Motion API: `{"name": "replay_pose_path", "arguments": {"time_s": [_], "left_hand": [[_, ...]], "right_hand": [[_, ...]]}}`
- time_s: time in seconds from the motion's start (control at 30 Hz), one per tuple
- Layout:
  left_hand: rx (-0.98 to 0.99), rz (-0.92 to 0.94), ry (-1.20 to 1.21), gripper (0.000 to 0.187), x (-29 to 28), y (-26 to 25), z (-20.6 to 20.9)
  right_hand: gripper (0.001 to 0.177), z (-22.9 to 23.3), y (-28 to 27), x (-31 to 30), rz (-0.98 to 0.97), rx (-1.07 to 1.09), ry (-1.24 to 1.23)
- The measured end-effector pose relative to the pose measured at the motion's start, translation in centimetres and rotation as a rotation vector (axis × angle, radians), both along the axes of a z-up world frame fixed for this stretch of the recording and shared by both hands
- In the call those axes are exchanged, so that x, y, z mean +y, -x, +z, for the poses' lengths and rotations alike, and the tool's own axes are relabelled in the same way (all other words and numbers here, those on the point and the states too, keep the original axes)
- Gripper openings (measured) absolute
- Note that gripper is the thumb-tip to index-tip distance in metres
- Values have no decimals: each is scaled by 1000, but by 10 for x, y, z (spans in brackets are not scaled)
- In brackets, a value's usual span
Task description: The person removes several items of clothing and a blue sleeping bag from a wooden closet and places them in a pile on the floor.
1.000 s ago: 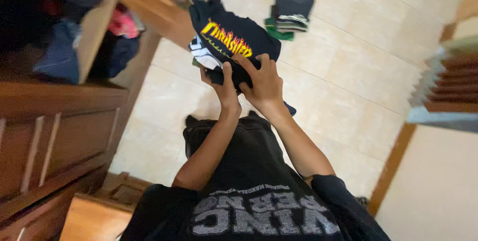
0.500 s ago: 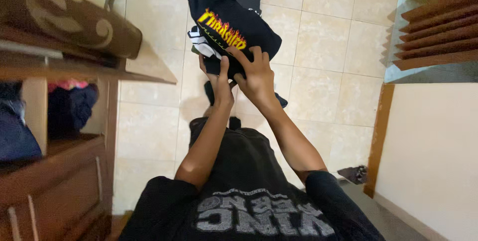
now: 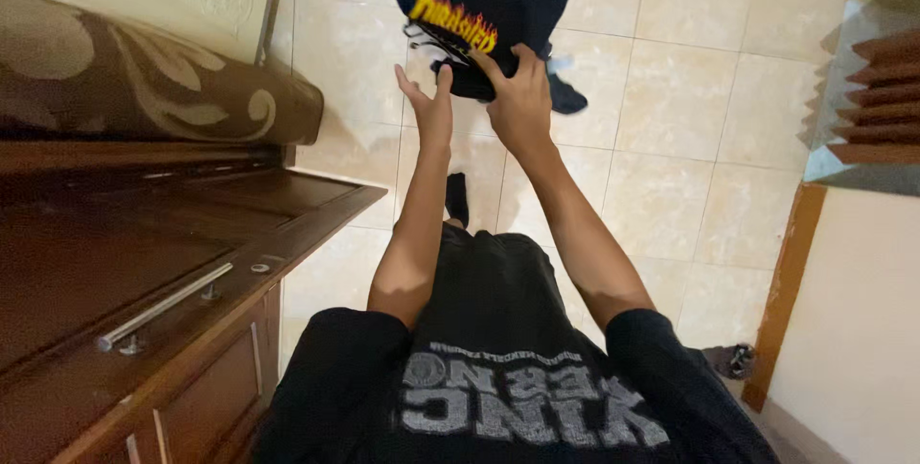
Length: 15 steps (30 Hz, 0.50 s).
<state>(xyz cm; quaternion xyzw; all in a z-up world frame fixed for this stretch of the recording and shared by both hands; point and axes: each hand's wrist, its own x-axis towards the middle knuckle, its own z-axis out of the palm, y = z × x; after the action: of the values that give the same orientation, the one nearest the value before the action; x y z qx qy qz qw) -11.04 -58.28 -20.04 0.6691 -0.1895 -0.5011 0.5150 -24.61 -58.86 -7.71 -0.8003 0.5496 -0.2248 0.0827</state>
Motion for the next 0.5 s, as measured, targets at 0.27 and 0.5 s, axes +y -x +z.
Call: {"name": "replay_pose_path", "arguments": {"time_s": [0.27, 0.5], "left_hand": [[-72, -79, 326, 57, 21, -9, -28], [-24, -317, 229, 48, 61, -2, 2]], "right_hand": [[61, -60, -9, 13, 54, -76, -215], [59, -41, 2, 50, 124, -245, -222]]}}
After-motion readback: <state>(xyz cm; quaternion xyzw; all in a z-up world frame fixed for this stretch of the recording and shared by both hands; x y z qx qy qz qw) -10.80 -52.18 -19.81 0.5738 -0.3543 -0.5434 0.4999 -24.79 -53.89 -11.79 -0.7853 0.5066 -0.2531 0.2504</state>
